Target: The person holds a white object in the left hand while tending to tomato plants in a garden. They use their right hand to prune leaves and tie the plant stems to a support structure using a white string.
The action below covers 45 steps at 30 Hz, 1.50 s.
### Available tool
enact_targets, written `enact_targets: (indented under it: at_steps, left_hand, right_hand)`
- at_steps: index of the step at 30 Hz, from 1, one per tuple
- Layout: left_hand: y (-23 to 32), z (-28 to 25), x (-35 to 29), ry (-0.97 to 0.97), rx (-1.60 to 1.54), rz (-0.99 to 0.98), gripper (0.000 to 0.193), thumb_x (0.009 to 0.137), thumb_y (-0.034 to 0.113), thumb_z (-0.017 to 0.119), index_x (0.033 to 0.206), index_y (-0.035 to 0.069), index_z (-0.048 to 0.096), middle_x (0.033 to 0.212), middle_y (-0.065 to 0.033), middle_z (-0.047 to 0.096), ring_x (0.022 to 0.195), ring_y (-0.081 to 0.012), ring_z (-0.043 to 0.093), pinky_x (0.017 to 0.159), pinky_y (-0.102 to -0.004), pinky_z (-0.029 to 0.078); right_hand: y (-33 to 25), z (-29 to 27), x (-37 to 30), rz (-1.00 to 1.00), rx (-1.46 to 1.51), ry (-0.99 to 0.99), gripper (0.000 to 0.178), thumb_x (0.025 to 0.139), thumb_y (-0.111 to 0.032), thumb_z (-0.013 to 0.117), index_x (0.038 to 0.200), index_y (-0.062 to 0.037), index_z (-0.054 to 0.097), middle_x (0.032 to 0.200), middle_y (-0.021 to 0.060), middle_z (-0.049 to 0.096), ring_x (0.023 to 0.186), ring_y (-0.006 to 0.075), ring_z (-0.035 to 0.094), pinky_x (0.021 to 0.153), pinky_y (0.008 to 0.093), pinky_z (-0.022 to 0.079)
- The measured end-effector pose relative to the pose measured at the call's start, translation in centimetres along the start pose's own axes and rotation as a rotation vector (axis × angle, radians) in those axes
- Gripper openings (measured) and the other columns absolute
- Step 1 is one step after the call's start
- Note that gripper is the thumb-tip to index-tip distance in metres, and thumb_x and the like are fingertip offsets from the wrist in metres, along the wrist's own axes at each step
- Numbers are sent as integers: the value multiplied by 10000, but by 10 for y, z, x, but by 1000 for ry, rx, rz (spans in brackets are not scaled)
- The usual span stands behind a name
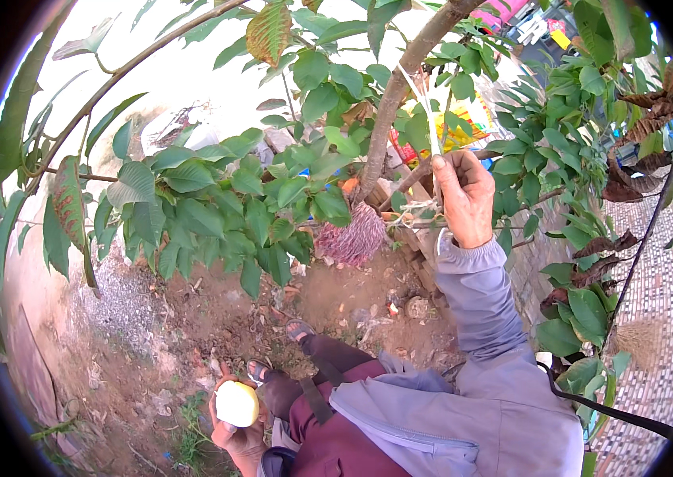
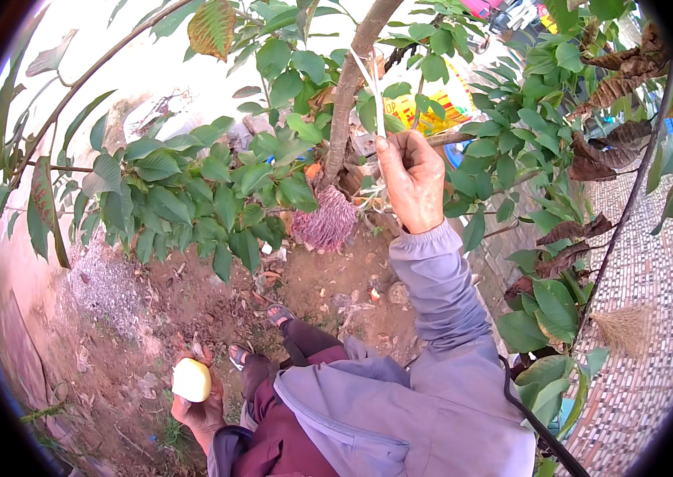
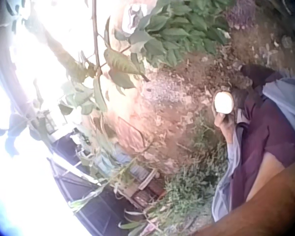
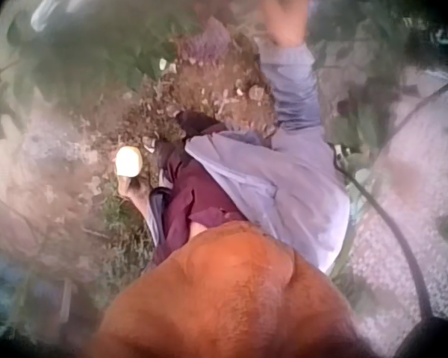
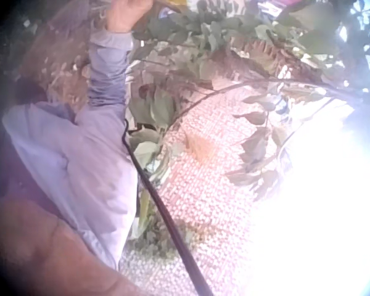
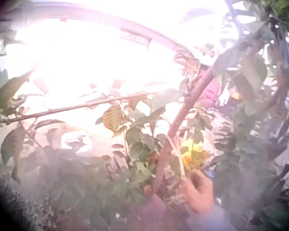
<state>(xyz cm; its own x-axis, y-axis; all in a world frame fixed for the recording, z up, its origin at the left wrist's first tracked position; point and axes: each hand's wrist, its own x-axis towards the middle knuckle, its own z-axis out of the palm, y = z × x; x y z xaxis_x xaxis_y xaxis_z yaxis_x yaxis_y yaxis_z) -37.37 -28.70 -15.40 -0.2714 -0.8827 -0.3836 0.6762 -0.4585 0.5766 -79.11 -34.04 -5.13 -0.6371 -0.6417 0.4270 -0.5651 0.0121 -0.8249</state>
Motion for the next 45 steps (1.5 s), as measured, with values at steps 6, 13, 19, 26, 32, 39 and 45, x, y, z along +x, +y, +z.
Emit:
enact_targets:
  at_steps: [6, 13, 19, 26, 32, 39, 45]
  left_hand:
    - [2, 6, -6, 61, -71, 3, 769, 551, 246, 726, 1159, -134, 448, 904, -286, 584, 509, -276, 584, 392, -324, 491]
    - [11, -5, -17, 90, -47, 17, 783, 548, 256, 752, 1159, -120, 441, 940, -286, 589, 506, -271, 588, 411, -313, 486]
    - [16, -15, -22, 78, -109, 49, 781, 546, 250, 757, 1146, -135, 437, 944, -288, 582, 527, -280, 601, 420, -318, 504]
    - [24, -19, -22, -2, -25, 16, 785, 553, 267, 757, 1155, -129, 446, 954, -291, 582, 555, -286, 604, 440, -314, 512]
    - [28, -16, -21, -127, 22, -18, 785, 621, 266, 728, 1239, -96, 407, 1009, -256, 588, 583, -229, 588, 441, -281, 462]
    - [32, -20, -23, -50, -34, -8, 790, 544, 241, 729, 1184, -128, 446, 955, -299, 597, 606, -309, 629, 473, -344, 538]
    - [36, -25, -27, -82, -39, 22, 784, 598, 260, 727, 1223, -102, 422, 988, -277, 596, 606, -268, 613, 461, -313, 504]
  right_hand:
    - [-41, -49, -8, 371, 329, -309, 186, 907, -196, 618, 891, -18, 567, 650, -24, 510, 522, 38, 444, 451, 190, 334]
    - [-39, -60, -15, 523, 470, -353, 201, 912, -186, 607, 952, 3, 550, 711, -16, 484, 523, 23, 430, 389, 169, 313]
    - [49, -70, -92, 802, 236, -353, 229, 918, -274, 614, 877, -51, 577, 696, -2, 527, 519, 65, 472, 418, 211, 351]
    - [46, -70, -133, 762, 256, -100, 301, 941, -292, 571, 753, -60, 532, 586, -13, 416, 447, 74, 371, 417, 235, 310]
    - [-50, -76, -120, 483, 573, -423, 409, 969, -279, 498, 646, -72, 357, 578, -4, 332, 445, 59, 278, 396, 223, 219]
    - [-116, -50, -113, 493, 1065, -564, 334, 981, -293, 470, 767, -51, 386, 588, 29, 380, 405, 70, 345, 327, 216, 304]
    - [-17, 22, -183, 637, 155, -1009, 332, 970, -317, 491, 900, 2, 551, 799, 108, 626, 747, 208, 647, 588, 349, 509]
